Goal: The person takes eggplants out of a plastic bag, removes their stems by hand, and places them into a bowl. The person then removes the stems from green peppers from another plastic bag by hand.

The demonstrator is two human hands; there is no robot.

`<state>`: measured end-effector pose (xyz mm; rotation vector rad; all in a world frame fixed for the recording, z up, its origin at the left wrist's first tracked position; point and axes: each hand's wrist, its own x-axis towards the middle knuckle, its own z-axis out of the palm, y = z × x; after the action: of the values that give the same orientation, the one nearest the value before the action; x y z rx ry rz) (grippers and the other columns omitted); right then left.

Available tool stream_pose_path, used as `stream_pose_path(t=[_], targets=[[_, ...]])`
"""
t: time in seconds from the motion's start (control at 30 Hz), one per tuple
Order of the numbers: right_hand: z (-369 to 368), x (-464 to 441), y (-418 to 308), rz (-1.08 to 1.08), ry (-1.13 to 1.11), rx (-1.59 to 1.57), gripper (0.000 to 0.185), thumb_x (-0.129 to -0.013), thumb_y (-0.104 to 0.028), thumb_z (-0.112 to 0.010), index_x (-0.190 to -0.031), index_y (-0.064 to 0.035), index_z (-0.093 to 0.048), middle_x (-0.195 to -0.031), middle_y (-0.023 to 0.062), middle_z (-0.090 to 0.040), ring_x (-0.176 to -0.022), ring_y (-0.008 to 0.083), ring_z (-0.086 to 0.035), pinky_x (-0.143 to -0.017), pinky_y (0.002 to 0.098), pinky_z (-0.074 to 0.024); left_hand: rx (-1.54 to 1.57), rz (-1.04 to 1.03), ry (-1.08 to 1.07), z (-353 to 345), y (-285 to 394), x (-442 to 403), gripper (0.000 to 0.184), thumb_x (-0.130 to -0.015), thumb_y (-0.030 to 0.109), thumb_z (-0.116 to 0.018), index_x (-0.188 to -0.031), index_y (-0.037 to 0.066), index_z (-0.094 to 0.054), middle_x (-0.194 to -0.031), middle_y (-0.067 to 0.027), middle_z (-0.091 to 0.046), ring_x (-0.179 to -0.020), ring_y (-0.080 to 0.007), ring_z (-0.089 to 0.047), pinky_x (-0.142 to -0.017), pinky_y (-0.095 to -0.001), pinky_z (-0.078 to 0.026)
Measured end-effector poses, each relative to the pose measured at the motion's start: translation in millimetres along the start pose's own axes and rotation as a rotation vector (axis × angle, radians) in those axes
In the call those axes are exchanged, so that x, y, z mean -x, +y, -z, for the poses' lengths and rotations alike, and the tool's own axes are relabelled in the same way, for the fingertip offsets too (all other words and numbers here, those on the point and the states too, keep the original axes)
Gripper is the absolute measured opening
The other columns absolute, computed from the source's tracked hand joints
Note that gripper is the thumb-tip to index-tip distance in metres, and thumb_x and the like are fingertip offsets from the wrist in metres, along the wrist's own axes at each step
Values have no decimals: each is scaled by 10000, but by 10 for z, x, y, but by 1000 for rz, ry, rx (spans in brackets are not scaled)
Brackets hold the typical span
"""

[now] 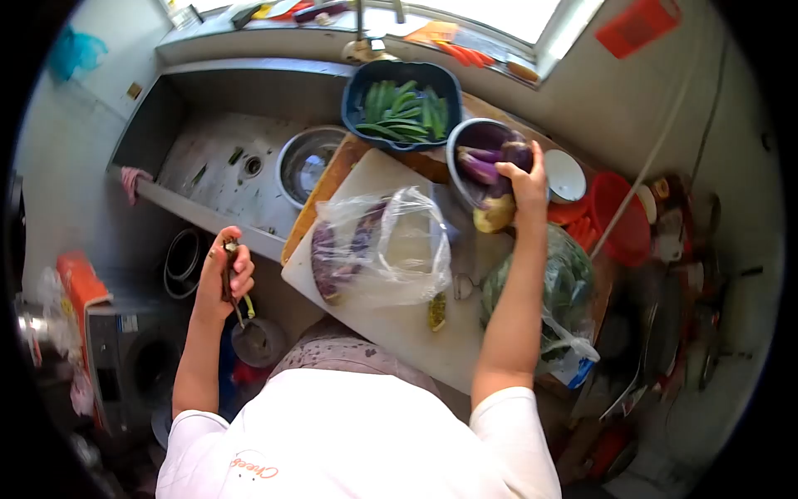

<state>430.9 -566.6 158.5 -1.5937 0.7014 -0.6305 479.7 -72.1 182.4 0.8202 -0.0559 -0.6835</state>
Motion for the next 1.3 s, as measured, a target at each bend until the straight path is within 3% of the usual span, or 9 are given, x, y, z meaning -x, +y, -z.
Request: stream_pose_path(t=[0.17,0.3,0.53,0.7,0.8,0.9,1.13,1.23,1.3], targets=[[-76,-204,406,277,-28,1215,636,-642,-267,-748,-1202,-23,-575,-1072,244,-571,-1062,392,-521,-943,433,-422,239,4,498,1015,-18,715,220,-934,310,-569,-1051,125,-569,-735,-55,-530,-542,-113,-480,-435,-220,-395],[-430,79,179,588,23,1072,349,-728,-99,-696,-1062,-8,-646,-1067,170,-619,-1009,323,-590,-893,389,-463,194,-101,955,1865,-362,1507,169,-839,106,-682,-965,132,-572,-751,-49,-601,-618,-143,-568,-493,-243,-457],[-592,271,50,80,-482,446,297,-837,-64,-651,-1132,-33,-634,-1010,21,-652,-911,126,-609,-751,247,-482,247,-122,1432,3121,-794,2607,196,-836,168,-699,-871,84,-526,-744,-109,-595,-607,-231,-593,-529,-389,-523],[-733,580,-193,138,-599,518,379,-792,-19,-656,-1167,-14,-610,-1052,77,-640,-975,152,-596,-856,287,-472,-288,156,1847,3568,-720,2384,702,-823,300,-688,-1377,11,-368,-1066,-167,-608,-901,-218,-621,-781,-375,-520],[-741,871,-237,98,-530,651,561,-736,-141,-745,-1263,-83,-563,-1135,121,-611,-1026,229,-586,-878,356,-472,-596,96,1349,3369,-675,1636,520,-837,159,-653,-1296,11,-460,-1119,-147,-598,-1024,-184,-588,-846,-309,-497],[-656,1003,-120,25,-504,783,764,-673,-220,-782,-1358,-117,-458,-1168,160,-594,-1050,271,-582,-872,351,-467,-1077,-191,787,1473,-346,618,401,-829,85,-645,-1202,-4,-528,-1067,-130,-612,-989,-188,-601,-844,-316,-502],[-456,1551,122,208,-491,925,247,-760,-77,-572,-982,-100,-678,-904,166,-671,-838,354,-652,-729,446,-519,-1858,-545,-494,-822,-1182,-489,1122,-500,394,-862,-1444,208,-285,-1519,-195,-169,-1422,-416,-47,-1029,-716,-142],[-484,1946,-52,382,-778,546,171,-769,-11,-589,-927,-18,-654,-939,159,-655,-848,334,-645,-757,379,-516,-1987,-877,-473,-900,-1564,-957,760,-725,193,-694,-1407,169,-361,-1461,-180,-314,-1354,-369,-300,-1018,-576,-315],[-330,2019,18,339,-598,318,164,-766,7,-607,-925,-1,-645,-928,146,-653,-845,315,-647,-755,361,-515,-1866,-452,-723,-861,-1499,-1098,495,-771,95,-590,-1261,112,-525,-1235,-161,-555,-1108,-319,-556,-871,-424,-459]])
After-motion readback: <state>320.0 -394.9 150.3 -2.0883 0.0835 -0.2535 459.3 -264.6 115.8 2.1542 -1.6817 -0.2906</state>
